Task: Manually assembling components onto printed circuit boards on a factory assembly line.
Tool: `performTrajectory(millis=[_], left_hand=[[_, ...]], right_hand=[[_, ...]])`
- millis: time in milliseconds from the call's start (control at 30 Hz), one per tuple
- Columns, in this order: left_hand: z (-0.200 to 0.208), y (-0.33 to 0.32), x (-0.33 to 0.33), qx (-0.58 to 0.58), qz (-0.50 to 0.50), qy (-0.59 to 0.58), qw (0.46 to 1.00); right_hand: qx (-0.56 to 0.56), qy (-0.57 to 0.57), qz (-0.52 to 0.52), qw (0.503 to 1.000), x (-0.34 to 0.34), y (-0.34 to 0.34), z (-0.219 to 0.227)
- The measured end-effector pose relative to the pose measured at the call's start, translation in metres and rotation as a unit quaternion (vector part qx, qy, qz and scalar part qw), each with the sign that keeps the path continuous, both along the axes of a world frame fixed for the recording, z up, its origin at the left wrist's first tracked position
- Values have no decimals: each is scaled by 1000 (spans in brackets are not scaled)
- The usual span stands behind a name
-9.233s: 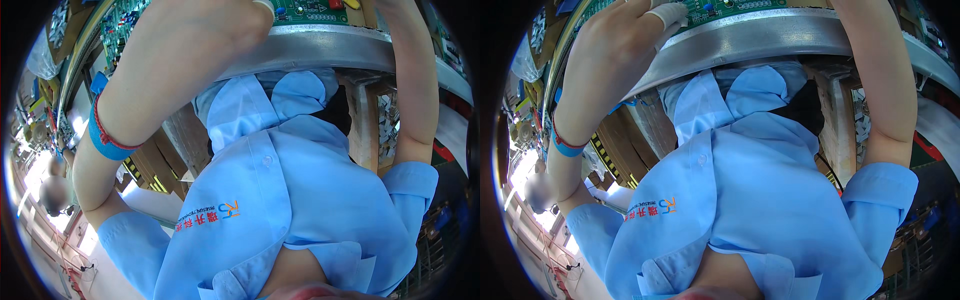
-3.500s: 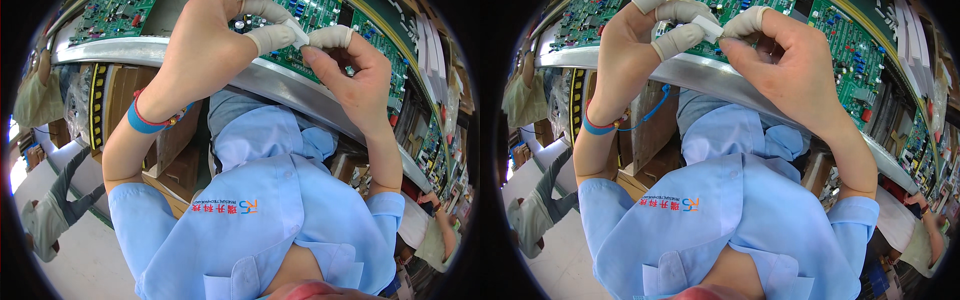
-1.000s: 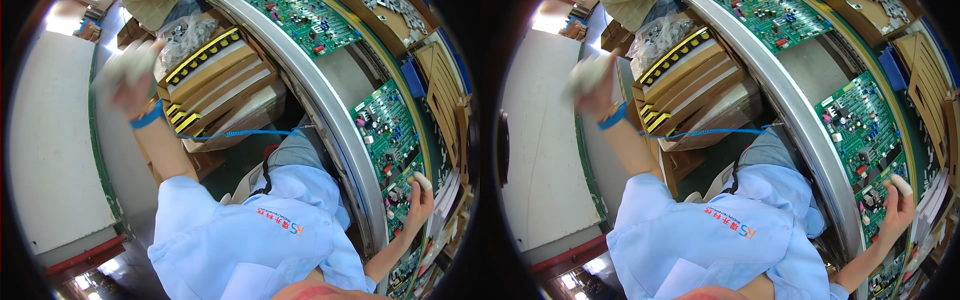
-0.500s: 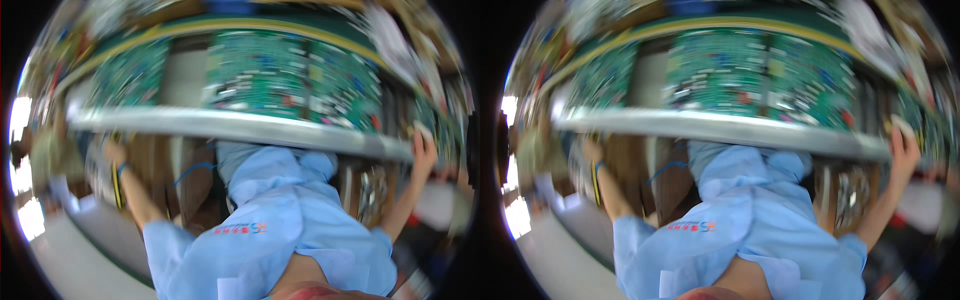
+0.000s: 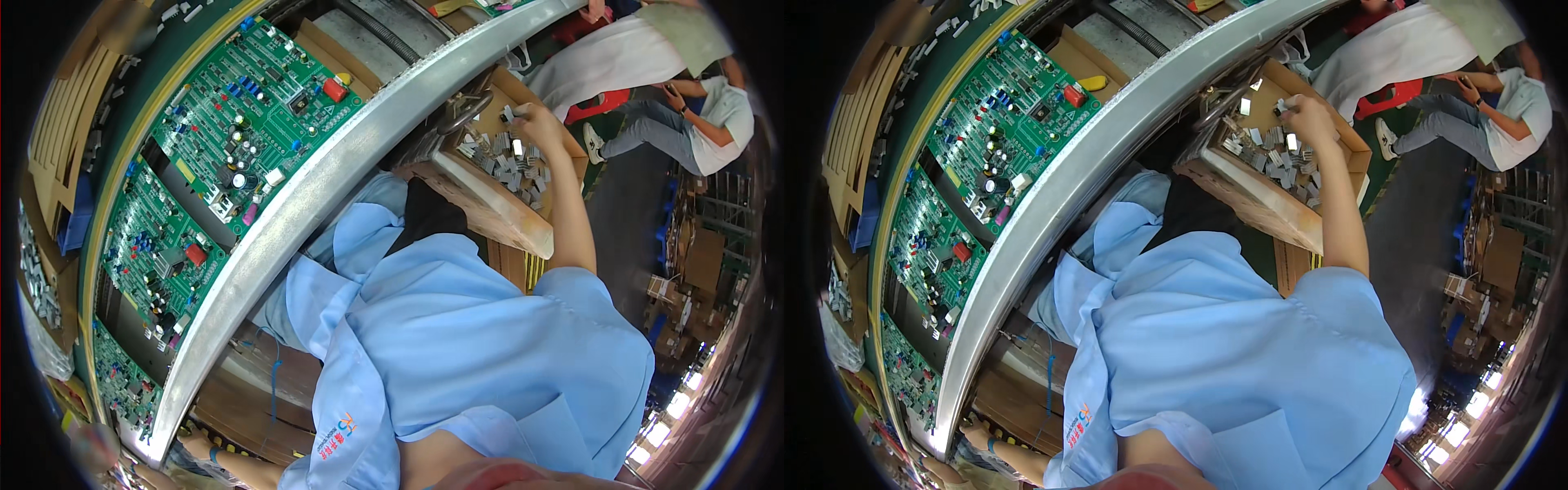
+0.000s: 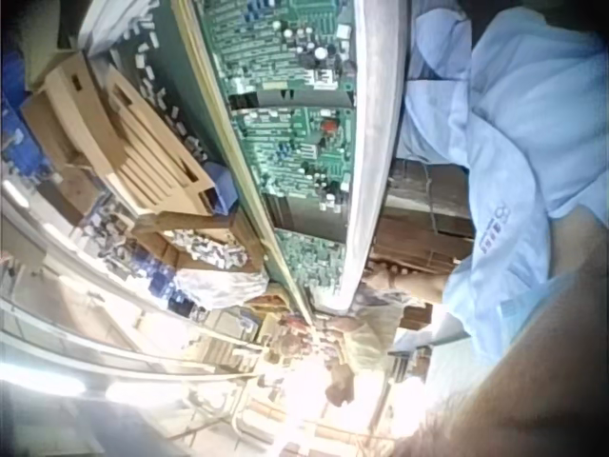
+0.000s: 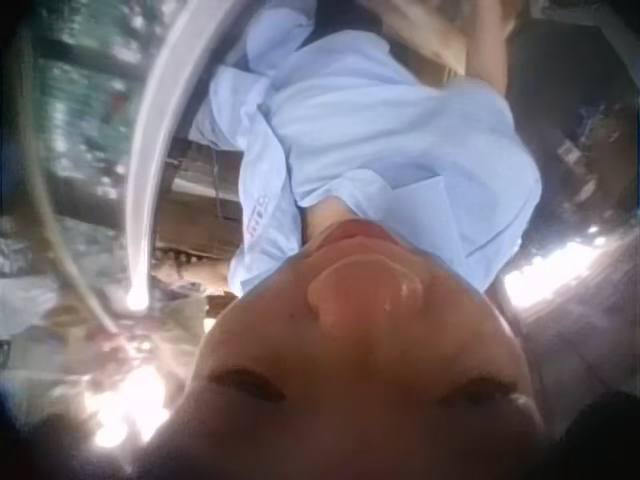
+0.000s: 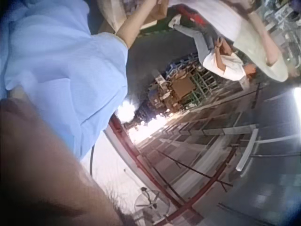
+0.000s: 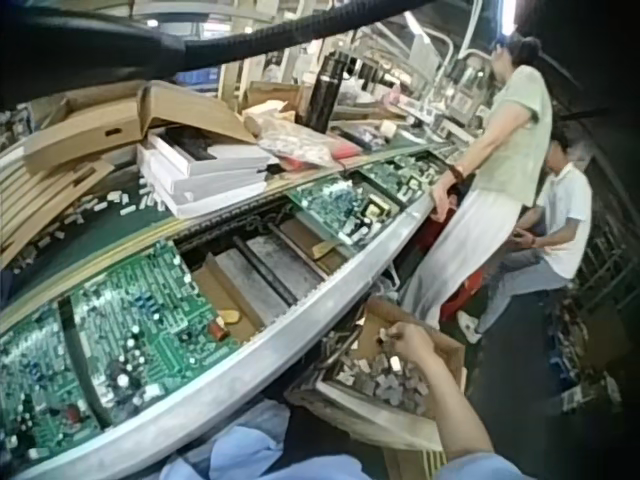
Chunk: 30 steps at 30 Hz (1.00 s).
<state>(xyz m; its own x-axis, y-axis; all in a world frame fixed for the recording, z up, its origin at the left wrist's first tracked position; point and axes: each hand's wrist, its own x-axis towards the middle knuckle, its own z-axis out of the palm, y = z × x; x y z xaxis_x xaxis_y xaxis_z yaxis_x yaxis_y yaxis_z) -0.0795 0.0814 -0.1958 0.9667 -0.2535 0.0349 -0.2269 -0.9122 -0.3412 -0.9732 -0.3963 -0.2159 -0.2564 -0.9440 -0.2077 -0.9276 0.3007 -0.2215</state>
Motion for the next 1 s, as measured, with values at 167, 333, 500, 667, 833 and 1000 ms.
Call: performTrajectory(millis=[167, 333, 500, 667, 833, 1000], left_hand=[[3, 37, 25, -101, -104, 91, 985], [-6, 7, 8, 26, -41, 20, 999], [5, 11, 26, 29, -28, 57, 998], [7, 41, 41, -95, -37, 136, 985], [9, 51, 69, -141, -52, 163, 975], [9, 46, 52, -106, -4, 158, 982]], right_hand=[[1, -47, 28, 999, 28, -27, -60], [-21, -83, 108, 991, 25, -35, -106], [-31, -69, 6, 997, 21, -38, -113], [-126, -603, -153, 773, -5, -21, -40], [-165, -754, -68, 633, -29, -14, 60], [-96, -840, 59, 531, 68, -36, 129]])
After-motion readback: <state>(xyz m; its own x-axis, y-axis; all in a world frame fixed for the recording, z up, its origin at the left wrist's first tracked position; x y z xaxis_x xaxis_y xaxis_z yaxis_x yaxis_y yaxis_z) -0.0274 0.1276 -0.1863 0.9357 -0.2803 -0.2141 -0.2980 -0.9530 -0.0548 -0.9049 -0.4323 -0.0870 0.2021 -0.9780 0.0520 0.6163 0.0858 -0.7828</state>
